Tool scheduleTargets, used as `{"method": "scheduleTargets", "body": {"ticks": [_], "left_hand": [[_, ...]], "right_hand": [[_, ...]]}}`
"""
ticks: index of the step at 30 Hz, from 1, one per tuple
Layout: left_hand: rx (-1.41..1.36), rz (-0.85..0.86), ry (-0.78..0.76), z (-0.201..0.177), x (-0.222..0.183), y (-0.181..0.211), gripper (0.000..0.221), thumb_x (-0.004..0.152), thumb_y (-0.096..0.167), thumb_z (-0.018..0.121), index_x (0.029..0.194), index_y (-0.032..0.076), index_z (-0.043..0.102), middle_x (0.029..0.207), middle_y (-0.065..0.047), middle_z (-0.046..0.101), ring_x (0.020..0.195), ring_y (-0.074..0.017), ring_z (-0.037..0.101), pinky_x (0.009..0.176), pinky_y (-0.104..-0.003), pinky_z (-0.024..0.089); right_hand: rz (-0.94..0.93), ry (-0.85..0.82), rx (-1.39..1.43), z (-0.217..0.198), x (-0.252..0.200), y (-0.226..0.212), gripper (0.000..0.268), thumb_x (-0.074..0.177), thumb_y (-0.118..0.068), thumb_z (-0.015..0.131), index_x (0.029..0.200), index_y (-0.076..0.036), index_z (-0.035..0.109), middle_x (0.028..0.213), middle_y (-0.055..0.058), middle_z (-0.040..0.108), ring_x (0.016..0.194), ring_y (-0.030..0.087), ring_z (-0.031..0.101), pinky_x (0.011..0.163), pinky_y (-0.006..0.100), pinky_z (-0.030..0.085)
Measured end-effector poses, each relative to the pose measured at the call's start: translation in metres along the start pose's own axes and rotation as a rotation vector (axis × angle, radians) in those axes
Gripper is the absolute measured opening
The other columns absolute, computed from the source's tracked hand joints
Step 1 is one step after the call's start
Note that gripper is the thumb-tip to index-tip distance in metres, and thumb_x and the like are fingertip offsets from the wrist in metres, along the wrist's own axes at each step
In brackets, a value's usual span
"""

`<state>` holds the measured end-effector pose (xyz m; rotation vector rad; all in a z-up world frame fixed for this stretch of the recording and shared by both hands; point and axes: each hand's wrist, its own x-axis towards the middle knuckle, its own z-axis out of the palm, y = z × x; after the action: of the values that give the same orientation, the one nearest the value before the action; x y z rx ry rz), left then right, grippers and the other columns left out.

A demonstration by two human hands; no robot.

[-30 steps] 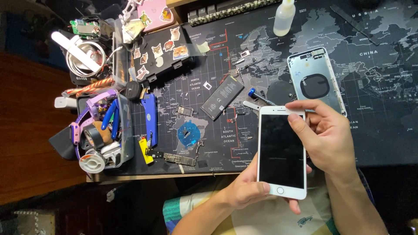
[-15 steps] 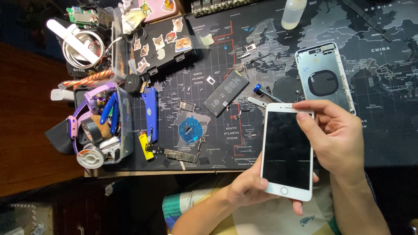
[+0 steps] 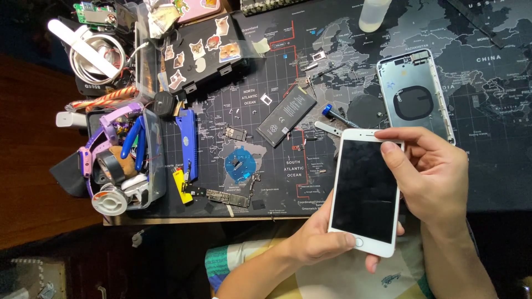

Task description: Disassembling and inspecting the internal components of a smartphone, including the battery and screen assembly.

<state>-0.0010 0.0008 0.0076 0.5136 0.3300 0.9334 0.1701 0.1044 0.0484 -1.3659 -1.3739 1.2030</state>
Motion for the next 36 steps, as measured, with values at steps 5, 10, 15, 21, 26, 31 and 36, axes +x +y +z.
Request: {"method": "scheduleTargets", "body": {"ticks": [5, 10, 15, 21, 26, 31, 36], "left_hand": [[-0.137, 0.032, 0.014, -0.005, 0.000, -0.008, 0.092, 0.104, 0.023, 0.080, 0.174, -0.007, 0.029, 0.139, -0.033, 0.069, 0.078, -0.0314, 0.073, 0.084, -0.041, 0.064], [-0.283, 0.032, 0.006, -0.003, 0.003, -0.006, 0.089, 0.103, 0.013, 0.080, 0.173, -0.009, 0.028, 0.134, -0.037, 0.071, 0.074, -0.0330, 0.071, 0.080, -0.042, 0.063], [-0.441, -0.012, 0.020, -0.006, -0.001, -0.006, 0.091, 0.104, -0.003, 0.071, 0.179, -0.005, 0.021, 0.133, -0.045, 0.068, 0.073, -0.0388, 0.070, 0.083, -0.045, 0.062], [-0.593, -0.019, 0.028, -0.001, 0.002, 0.000, 0.089, 0.103, -0.004, 0.067, 0.178, -0.008, 0.019, 0.118, -0.049, 0.068, 0.066, -0.0413, 0.066, 0.085, -0.048, 0.059], [-0.607, -0.026, 0.036, 0.000, 0.003, 0.001, 0.083, 0.102, -0.001, 0.067, 0.172, -0.008, 0.021, 0.103, -0.047, 0.067, 0.066, -0.0422, 0.069, 0.073, -0.046, 0.058], [-0.558, -0.034, 0.033, -0.002, 0.001, 0.001, 0.076, 0.104, 0.002, 0.066, 0.167, -0.009, 0.025, 0.096, -0.041, 0.068, 0.068, -0.0408, 0.072, 0.081, -0.046, 0.063], [-0.576, -0.040, 0.035, -0.004, 0.000, -0.001, 0.080, 0.104, 0.000, 0.065, 0.170, -0.006, 0.021, 0.093, -0.039, 0.066, 0.070, -0.0438, 0.074, 0.073, -0.047, 0.063]], "right_hand": [[-0.038, 0.028, 0.020, -0.001, -0.003, 0.002, 0.015, 0.110, -0.008, 0.072, 0.122, 0.000, 0.077, 0.066, -0.003, 0.051, 0.056, 0.002, 0.038, 0.052, 0.021, 0.027], [-0.060, 0.043, 0.023, -0.002, -0.004, 0.001, 0.016, 0.110, -0.008, 0.072, 0.122, 0.002, 0.077, 0.068, -0.002, 0.051, 0.059, 0.002, 0.037, 0.055, 0.020, 0.026], [-0.066, 0.064, 0.052, -0.002, -0.007, 0.005, 0.017, 0.110, -0.007, 0.074, 0.122, 0.004, 0.076, 0.080, 0.004, 0.063, 0.066, 0.004, 0.047, 0.060, 0.019, 0.036], [-0.100, 0.094, 0.049, 0.000, -0.012, 0.001, 0.012, 0.111, -0.003, 0.074, 0.119, 0.006, 0.075, 0.075, 0.004, 0.059, 0.062, 0.005, 0.044, 0.057, 0.020, 0.032], [-0.083, 0.136, 0.027, -0.001, -0.015, 0.006, 0.007, 0.112, -0.001, 0.074, 0.117, 0.004, 0.076, 0.077, 0.002, 0.057, 0.065, 0.004, 0.043, 0.061, 0.020, 0.031], [-0.098, 0.157, -0.011, -0.001, -0.019, 0.004, 0.008, 0.113, -0.001, 0.075, 0.117, 0.006, 0.075, 0.076, 0.004, 0.056, 0.063, 0.006, 0.043, 0.060, 0.020, 0.029], [-0.112, 0.182, -0.062, -0.002, -0.023, 0.004, 0.009, 0.113, 0.000, 0.076, 0.116, 0.008, 0.076, 0.075, 0.007, 0.057, 0.061, 0.008, 0.044, 0.058, 0.021, 0.030]]}}
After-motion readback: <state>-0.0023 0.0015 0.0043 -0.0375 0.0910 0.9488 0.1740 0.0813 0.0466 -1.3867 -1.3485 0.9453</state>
